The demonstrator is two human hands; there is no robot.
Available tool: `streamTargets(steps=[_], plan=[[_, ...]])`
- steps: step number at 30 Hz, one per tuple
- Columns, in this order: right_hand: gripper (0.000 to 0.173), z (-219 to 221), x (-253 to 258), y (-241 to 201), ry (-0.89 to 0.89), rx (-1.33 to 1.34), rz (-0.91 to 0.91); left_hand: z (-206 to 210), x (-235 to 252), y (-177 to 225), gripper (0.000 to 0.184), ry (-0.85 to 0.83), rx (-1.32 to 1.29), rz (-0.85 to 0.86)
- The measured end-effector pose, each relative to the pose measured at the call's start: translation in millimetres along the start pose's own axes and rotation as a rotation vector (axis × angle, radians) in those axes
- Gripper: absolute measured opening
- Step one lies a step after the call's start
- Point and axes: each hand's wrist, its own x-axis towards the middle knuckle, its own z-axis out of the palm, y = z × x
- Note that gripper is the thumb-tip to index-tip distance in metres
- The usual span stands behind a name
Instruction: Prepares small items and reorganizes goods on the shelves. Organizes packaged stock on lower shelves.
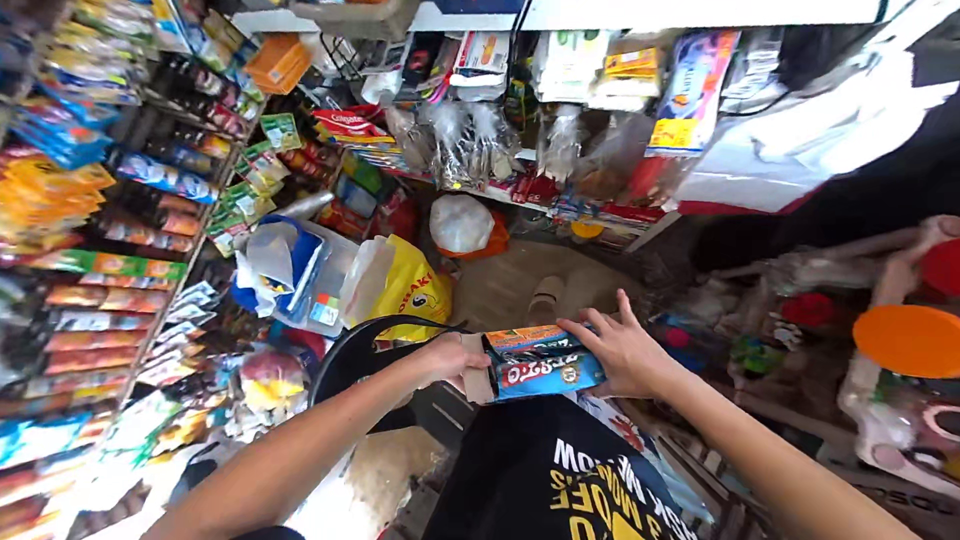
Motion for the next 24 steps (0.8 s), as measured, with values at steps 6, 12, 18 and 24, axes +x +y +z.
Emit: streamTargets(steps=[6,12,18,24], plan=[[0.135,24.3,46.0,-13.6,-0.158,0.017,0.154,-18.3,28.5,11.9,0.044,0.221,0.581,0.03],[0.124,43.8,70.1,-6.9,-0.049,0.079,0.168,-35.4,77.6,59.2,0.062,0.359,1.064,0.734],[0.102,53.3,100.9,-4.6,0.052,-0.061,0.309,-17.2,168.6,84.6,0.128,-0.219,1.321,0.716],[0.113,104.0,103.4,19.0,0.097,-0.139,0.498,-22.5,242.8,57.1,0.136,-0.144,1.502,0.935]])
